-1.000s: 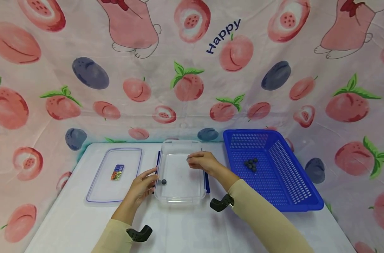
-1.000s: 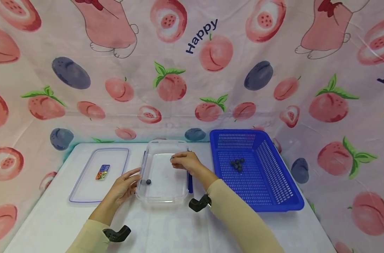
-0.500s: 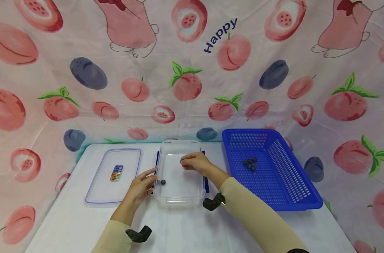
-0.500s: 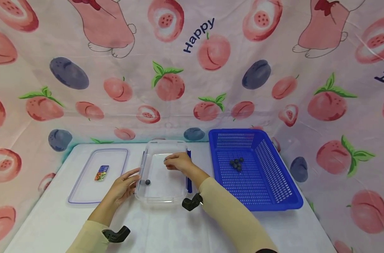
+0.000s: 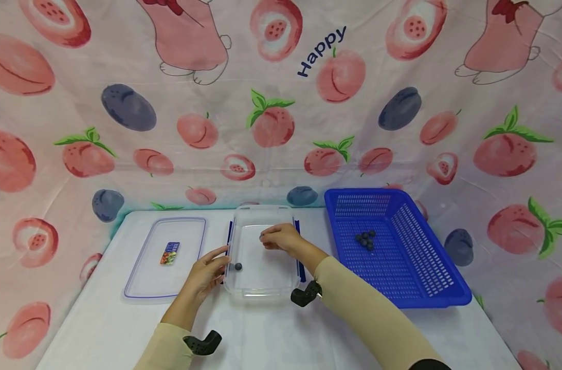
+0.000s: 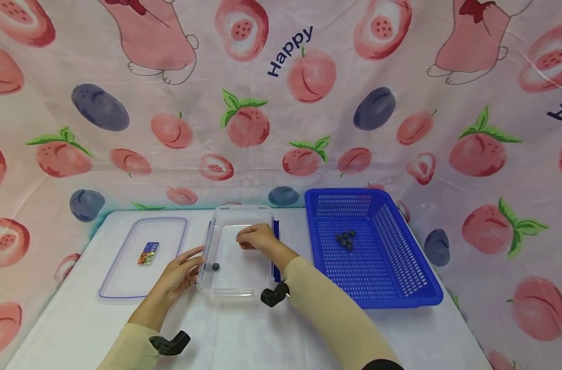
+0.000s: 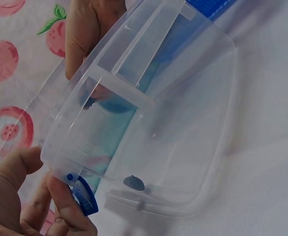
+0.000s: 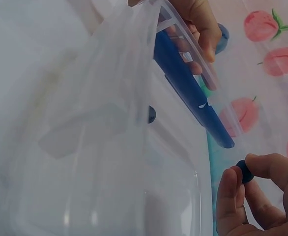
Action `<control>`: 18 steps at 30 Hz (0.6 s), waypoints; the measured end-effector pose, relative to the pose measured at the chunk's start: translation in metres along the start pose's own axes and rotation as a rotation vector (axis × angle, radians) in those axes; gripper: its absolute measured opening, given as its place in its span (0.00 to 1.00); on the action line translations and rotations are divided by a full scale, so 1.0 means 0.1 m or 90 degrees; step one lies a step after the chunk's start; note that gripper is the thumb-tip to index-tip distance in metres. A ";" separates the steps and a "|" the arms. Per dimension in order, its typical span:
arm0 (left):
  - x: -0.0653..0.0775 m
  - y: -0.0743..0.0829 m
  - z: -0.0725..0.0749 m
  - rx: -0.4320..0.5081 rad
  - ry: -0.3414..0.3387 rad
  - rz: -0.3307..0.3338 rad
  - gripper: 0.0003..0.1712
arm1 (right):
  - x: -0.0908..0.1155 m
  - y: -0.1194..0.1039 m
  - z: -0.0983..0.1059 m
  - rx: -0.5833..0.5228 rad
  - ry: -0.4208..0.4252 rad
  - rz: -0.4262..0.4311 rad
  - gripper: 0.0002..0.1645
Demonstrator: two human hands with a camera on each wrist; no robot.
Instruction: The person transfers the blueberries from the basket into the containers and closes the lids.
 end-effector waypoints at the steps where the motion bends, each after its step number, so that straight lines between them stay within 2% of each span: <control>1: 0.00 0.00 0.00 0.000 0.000 0.000 0.31 | 0.00 0.00 0.00 0.002 0.004 0.000 0.17; 8: 0.00 0.00 -0.01 0.000 0.007 0.003 0.31 | -0.06 0.04 -0.03 -0.016 0.009 -0.015 0.16; 18: -0.01 0.01 0.00 0.004 0.010 0.006 0.30 | -0.12 0.18 -0.10 -0.002 0.021 -0.054 0.15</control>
Point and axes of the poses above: each hand's wrist, its own x-axis away from the middle knuckle, its own z-axis out of the back of the hand, y = z × x, the point moved 8 cm from there along -x, towards the middle knuckle, and after that the axes turned 4 degrees about -y, right-handed, at the moved point
